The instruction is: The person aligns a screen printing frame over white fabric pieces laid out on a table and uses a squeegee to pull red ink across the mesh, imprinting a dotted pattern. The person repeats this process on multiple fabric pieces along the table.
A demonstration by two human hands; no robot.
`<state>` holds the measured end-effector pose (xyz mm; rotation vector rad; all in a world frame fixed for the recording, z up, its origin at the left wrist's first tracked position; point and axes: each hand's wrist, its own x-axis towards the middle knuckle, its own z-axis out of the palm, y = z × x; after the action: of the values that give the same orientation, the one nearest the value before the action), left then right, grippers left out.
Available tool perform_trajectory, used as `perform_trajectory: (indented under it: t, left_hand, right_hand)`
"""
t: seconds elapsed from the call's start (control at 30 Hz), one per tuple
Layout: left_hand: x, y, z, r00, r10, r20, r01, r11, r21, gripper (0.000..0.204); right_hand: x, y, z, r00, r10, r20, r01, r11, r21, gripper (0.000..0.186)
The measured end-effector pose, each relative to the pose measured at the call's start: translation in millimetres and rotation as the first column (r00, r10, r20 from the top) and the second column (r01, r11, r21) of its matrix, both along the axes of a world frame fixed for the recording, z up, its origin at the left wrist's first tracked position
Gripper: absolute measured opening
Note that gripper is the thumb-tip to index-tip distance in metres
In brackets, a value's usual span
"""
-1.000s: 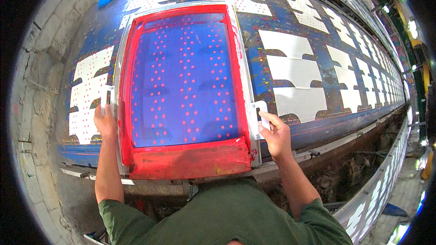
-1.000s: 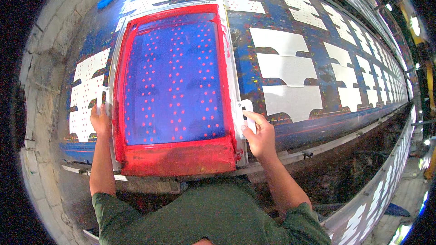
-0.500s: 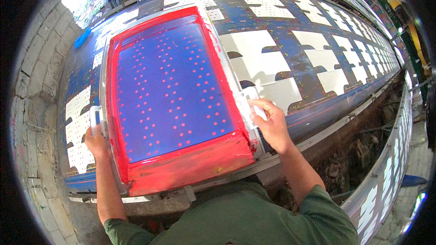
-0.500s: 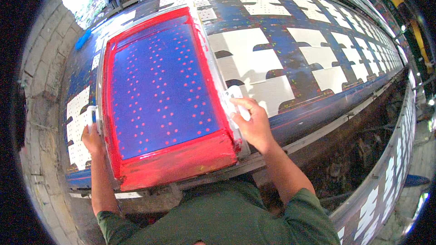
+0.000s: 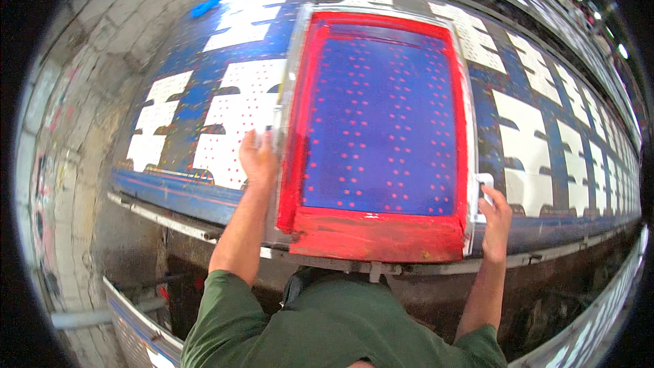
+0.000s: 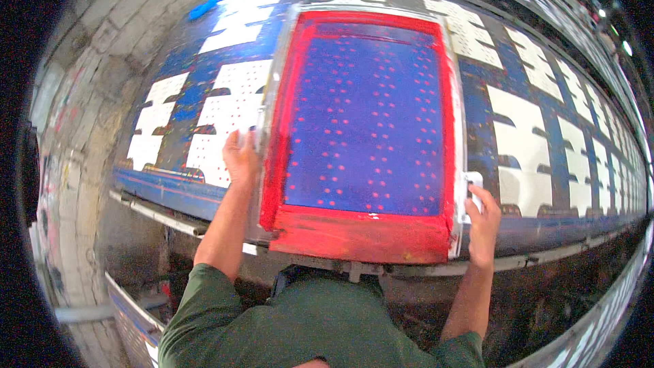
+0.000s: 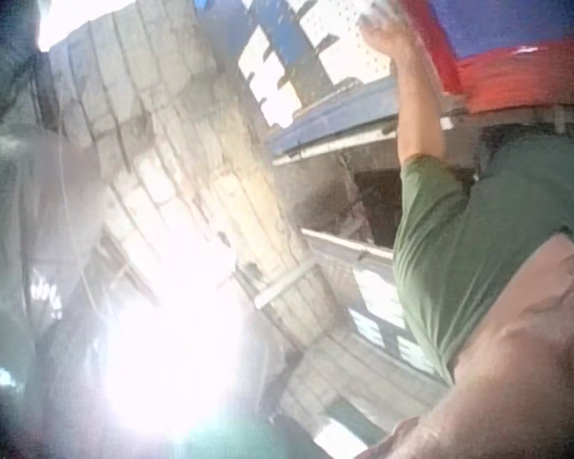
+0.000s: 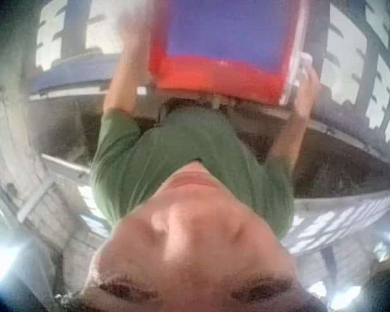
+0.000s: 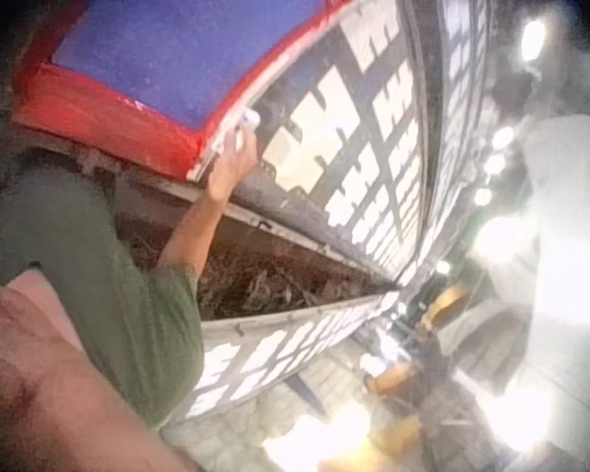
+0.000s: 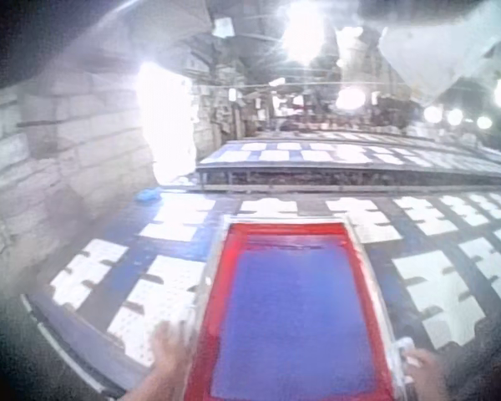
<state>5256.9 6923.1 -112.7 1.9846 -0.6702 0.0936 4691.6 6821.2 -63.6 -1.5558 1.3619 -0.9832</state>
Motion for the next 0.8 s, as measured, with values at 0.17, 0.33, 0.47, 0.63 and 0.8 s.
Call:
perform_trajectory:
  t: [0.17, 0.33, 0.47, 0.63, 0.8]
  left_hand:
    - [-44, -9, 13, 0.982, -0.11, -0.153, 0.094, 0.99, -0.109, 0.024]
    - [-52, -19, -1, 0.981, -0.134, -0.139, 0.113, 0.982, -0.149, 0.024]
    - [-50, -21, -8, 0.991, -0.091, -0.095, 0.084, 0.994, -0.076, 0.028]
    - [-57, -19, -9, 0.999, -0.045, -0.029, 0.044, 0.999, -0.026, 0.03]
    - [-59, -17, -12, 0.997, -0.063, 0.034, 0.063, 0.998, -0.004, 0.03]
  right_hand:
    - [-37, -8, -6, 0.998, -0.033, 0.045, 0.03, 0.997, 0.066, 0.039]
    - [-53, -8, -9, 0.994, -0.008, 0.108, 0.008, 1.0, 0.001, 0.039]
    - [-63, -10, -12, 0.994, -0.003, 0.109, -0.008, 0.995, 0.095, 0.042]
    - [-67, -11, -13, 0.993, 0.037, 0.11, -0.046, 0.996, 0.078, 0.044]
    - [-65, -10, -20, 0.993, 0.037, 0.113, -0.043, 0.998, 0.055, 0.051]
